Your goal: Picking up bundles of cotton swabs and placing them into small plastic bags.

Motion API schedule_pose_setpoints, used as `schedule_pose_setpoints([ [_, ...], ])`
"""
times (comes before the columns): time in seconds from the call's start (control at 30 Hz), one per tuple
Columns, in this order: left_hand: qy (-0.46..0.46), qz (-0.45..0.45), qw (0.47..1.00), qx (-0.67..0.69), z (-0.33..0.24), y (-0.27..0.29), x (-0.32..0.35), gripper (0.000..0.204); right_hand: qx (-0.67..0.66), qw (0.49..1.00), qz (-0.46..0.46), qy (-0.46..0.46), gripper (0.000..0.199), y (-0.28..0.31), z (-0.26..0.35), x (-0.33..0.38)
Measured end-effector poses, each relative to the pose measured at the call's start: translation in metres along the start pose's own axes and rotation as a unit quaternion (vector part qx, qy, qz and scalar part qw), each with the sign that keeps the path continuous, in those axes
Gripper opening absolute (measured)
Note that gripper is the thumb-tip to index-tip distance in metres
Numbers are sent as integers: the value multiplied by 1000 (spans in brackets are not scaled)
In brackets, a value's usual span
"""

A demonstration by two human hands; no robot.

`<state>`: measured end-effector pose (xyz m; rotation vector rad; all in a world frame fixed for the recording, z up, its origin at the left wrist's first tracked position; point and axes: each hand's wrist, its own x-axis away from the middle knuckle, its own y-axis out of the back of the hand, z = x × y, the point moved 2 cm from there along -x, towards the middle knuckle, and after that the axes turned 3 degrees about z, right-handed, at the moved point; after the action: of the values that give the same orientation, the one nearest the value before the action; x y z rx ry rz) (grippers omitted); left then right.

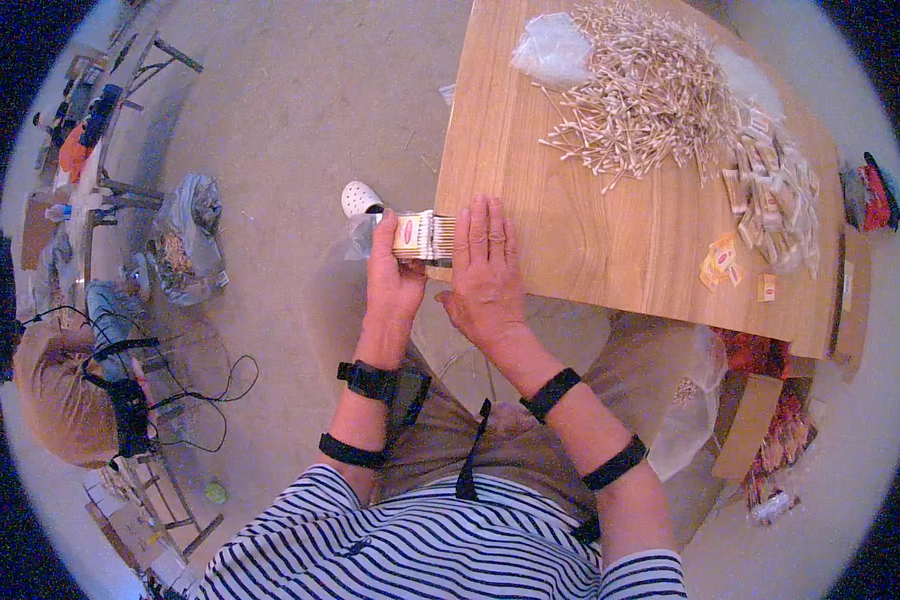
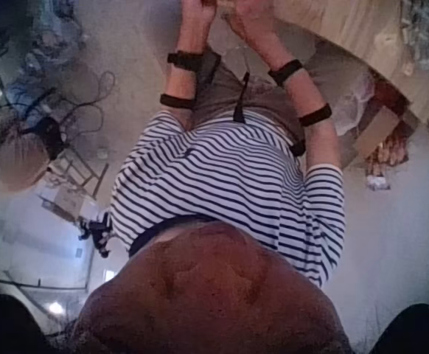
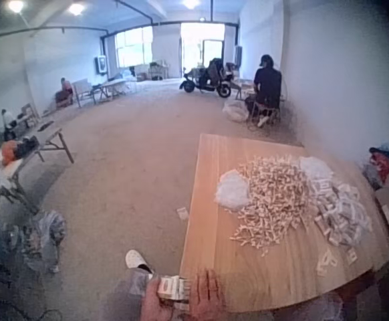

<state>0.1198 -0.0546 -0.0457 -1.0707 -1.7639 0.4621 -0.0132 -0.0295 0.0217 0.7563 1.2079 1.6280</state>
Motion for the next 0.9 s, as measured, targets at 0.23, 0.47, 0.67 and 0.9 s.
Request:
schedule_pose_setpoints([
  [0.23, -58, -28, 996, -62, -2, -8, 8, 26, 4, 1000, -24, -11, 101, -9, 11, -6],
  [0.47, -77, -44, 991, -99, -2, -15, 11, 29, 62, 996, -42, -48, 73, -23, 23, -13],
  [0.67, -94, -73, 987, -112, -5, -13, 10, 29, -58, 998, -12, -32, 101, -8, 14, -8],
  [0.9, -119, -79, 983, -117, -2, -5, 2, 26, 51, 996, 23, -73, 118, 6, -17, 4],
])
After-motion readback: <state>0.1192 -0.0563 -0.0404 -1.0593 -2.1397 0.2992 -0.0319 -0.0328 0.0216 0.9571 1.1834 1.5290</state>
